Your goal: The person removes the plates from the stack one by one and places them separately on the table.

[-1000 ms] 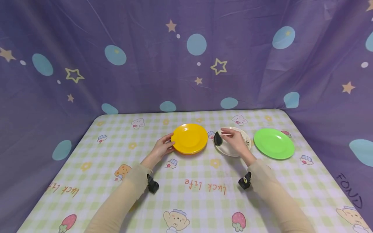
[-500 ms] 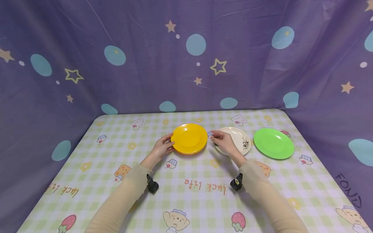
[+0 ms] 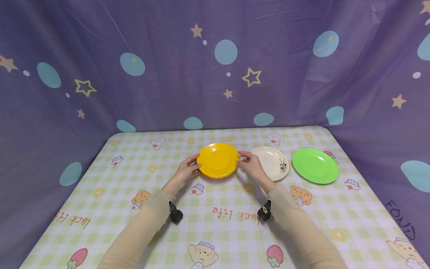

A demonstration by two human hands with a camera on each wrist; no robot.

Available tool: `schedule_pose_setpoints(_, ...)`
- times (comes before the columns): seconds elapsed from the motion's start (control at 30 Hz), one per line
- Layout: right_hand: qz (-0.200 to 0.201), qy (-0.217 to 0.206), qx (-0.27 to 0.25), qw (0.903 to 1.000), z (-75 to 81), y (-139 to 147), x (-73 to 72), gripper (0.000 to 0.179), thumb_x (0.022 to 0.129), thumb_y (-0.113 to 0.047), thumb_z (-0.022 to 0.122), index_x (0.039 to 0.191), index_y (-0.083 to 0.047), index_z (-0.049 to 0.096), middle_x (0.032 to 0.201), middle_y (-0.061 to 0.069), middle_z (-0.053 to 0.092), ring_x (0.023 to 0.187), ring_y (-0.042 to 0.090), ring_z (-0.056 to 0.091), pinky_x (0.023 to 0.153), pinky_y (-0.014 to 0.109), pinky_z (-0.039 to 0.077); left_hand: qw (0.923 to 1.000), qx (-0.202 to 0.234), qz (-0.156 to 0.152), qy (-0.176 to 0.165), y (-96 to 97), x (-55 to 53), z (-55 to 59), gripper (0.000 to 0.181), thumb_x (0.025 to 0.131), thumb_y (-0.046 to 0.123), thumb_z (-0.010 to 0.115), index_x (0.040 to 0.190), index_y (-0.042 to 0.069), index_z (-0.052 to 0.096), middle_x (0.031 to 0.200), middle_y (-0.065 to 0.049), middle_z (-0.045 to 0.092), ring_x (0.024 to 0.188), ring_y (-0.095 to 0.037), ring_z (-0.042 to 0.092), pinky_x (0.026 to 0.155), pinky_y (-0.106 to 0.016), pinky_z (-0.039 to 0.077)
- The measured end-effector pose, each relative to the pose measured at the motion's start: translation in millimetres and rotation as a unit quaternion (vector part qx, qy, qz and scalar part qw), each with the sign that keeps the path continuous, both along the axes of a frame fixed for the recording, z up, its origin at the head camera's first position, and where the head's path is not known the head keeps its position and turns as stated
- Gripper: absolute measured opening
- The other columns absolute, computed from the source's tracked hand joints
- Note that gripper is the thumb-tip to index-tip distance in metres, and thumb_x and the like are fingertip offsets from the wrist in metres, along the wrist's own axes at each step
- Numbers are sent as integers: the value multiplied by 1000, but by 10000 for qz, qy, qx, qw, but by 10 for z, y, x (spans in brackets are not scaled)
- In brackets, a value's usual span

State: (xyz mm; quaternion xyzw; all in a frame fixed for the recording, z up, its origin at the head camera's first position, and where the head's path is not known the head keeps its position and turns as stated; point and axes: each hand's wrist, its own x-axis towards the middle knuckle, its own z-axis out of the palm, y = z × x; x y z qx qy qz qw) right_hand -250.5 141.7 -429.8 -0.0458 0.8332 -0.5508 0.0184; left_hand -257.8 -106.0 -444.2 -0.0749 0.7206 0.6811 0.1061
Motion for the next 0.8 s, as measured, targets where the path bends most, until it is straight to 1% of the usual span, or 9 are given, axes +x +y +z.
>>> schedule_pose_setpoints(0.2, -41, -84, 27, 10000, -12, -53, -5, 46, 81, -7, 60, 125, 1, 48, 125, 19, 48, 103, 28, 51, 81, 27, 46, 9999, -98, 21, -38, 8, -2, 0, 47, 87, 3, 52, 132, 14, 43, 138, -10, 35, 111, -26, 49, 86, -35, 48)
schedule_pose_setpoints(0.43, -175, -186, 202, 9995, -25, -89, -24, 46, 80, -5, 61, 124, 1, 49, 126, 18, 48, 103, 29, 50, 84, 33, 46, 9999, -130, 43, -30, 3, -1, -5, 48, 87, 4, 53, 133, 15, 41, 138, -10, 35, 111, -25, 49, 86, -34, 48)
schedule_pose_setpoints(0.6, -239, -138, 349, 9990, -25, -106, -33, 46, 78, -4, 63, 123, 1, 50, 123, 18, 50, 97, 27, 50, 78, 29, 45, 9999, -95, 65, -38, 5, -3, -12, 49, 87, 4, 53, 133, 14, 40, 137, -10, 36, 111, -26, 49, 86, -34, 48)
schedule_pose_setpoints(0.8, -417, -108, 347, 9985, -53, -130, -52, 48, 75, -4, 65, 121, 1, 52, 121, 18, 51, 88, 24, 48, 68, 23, 43, 9999, -52, 54, -70, 5, 1, 3, 50, 87, 4, 53, 133, 13, 39, 137, -10, 35, 111, -26, 49, 86, -33, 48)
